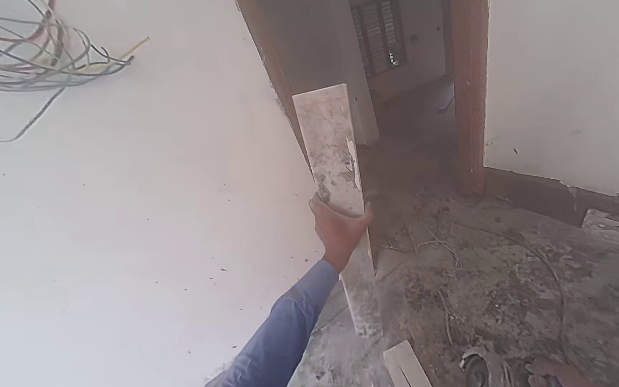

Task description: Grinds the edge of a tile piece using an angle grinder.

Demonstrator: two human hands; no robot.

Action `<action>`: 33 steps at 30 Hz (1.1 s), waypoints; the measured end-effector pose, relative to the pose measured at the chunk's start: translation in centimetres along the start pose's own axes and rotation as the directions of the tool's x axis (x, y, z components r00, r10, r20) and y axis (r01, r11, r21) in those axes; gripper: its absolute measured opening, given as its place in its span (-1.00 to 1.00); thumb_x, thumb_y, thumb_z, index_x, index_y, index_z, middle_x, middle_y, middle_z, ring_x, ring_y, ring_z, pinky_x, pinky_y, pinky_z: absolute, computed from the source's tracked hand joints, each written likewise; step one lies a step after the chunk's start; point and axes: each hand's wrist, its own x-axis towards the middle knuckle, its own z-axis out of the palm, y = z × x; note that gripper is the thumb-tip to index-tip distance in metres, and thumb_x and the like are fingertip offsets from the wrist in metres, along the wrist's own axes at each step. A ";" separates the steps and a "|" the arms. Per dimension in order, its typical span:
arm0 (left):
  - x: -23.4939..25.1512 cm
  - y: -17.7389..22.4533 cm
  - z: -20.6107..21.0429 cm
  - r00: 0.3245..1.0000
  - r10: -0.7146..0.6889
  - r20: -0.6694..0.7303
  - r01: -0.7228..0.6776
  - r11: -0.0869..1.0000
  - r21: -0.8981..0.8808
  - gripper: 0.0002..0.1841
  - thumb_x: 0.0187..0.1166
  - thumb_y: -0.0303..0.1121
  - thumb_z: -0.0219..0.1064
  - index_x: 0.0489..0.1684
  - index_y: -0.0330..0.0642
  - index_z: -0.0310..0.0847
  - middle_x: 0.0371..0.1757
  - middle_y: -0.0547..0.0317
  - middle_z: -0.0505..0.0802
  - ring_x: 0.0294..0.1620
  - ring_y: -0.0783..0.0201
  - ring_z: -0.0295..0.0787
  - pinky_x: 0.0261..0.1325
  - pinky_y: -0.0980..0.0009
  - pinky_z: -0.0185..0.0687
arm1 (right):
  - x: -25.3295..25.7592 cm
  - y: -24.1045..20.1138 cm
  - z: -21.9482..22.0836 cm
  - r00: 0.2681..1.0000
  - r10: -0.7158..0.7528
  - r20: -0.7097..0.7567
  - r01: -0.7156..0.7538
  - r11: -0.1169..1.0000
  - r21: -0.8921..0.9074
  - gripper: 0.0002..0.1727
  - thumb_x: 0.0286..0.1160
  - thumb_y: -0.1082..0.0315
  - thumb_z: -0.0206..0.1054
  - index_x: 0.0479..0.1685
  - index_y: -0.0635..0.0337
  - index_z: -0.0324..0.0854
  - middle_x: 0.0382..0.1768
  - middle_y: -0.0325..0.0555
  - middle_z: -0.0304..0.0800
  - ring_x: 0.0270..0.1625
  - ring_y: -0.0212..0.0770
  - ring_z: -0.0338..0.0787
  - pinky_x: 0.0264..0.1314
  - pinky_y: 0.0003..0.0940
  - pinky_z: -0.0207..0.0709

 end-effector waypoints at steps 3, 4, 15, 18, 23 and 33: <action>0.7 0.4 2.4 0.994 -0.102 -0.051 0.099 0.994 -0.054 0.36 -0.36 0.30 0.77 0.56 -0.39 0.18 0.24 -0.23 0.67 0.06 -0.01 0.79 -0.08 0.03 0.80 | 0.0 0.1 0.4 0.999 0.000 -0.037 0.000 1.000 0.007 -0.89 0.58 0.34 0.02 -0.31 0.01 0.39 -0.69 -0.31 0.49 -0.71 -0.41 0.51 -0.69 -0.50 0.47; 0.6 0.6 3.0 0.988 -0.145 -0.051 0.142 0.988 -0.060 0.38 -0.38 0.31 0.77 0.58 -0.35 0.15 0.24 -0.21 0.68 0.05 -0.01 0.79 -0.08 0.02 0.79 | -0.1 0.2 0.4 0.999 0.004 -0.045 -0.004 1.000 0.009 -0.90 0.59 0.34 0.02 -0.29 0.00 0.38 -0.69 -0.31 0.48 -0.71 -0.41 0.51 -0.70 -0.50 0.48; 1.1 1.6 3.8 0.966 -0.229 0.123 0.242 0.964 -0.109 0.30 -0.24 0.43 0.74 0.56 -0.16 0.16 0.10 -0.14 0.73 -0.04 -0.08 0.80 -0.12 -0.10 0.77 | -1.9 -0.1 1.5 0.995 0.006 -0.104 -0.008 1.000 -0.024 -0.83 0.63 0.39 -0.02 -0.35 0.04 0.39 -0.73 -0.32 0.50 -0.74 -0.44 0.51 -0.72 -0.55 0.46; 0.9 1.5 2.0 0.960 -0.150 0.235 0.213 0.940 -0.268 -0.17 0.11 0.18 0.73 0.30 -0.03 0.42 -0.24 -0.04 0.76 -0.33 -0.04 0.74 -0.40 -0.03 0.65 | -1.6 -0.1 1.2 0.995 0.060 -0.082 -0.058 0.998 0.026 -0.80 0.64 0.37 -0.06 -0.37 0.03 0.38 -0.76 -0.32 0.47 -0.78 -0.44 0.50 -0.75 -0.54 0.47; 1.5 1.9 1.2 0.941 -0.012 0.340 0.160 0.898 -0.410 -0.52 0.51 -0.16 0.49 0.34 -0.06 0.51 -0.07 0.03 0.81 -0.23 0.15 0.82 -0.25 0.11 0.79 | -1.0 -1.1 1.4 0.996 0.079 -0.043 -0.077 0.996 0.034 -0.76 0.66 0.36 -0.10 -0.39 -0.01 0.38 -0.76 -0.37 0.48 -0.76 -0.49 0.50 -0.73 -0.61 0.45; 0.5 1.2 -3.2 0.873 0.002 0.487 0.326 0.740 -0.588 -0.58 0.59 -0.42 0.34 0.42 -0.12 0.44 -0.19 0.06 0.80 -0.38 0.26 0.78 -0.40 0.33 0.74 | 0.6 -2.2 1.1 0.994 0.110 0.008 -0.110 0.993 0.030 -0.73 0.65 0.33 -0.13 -0.43 -0.05 0.39 -0.77 -0.40 0.49 -0.78 -0.53 0.50 -0.75 -0.65 0.42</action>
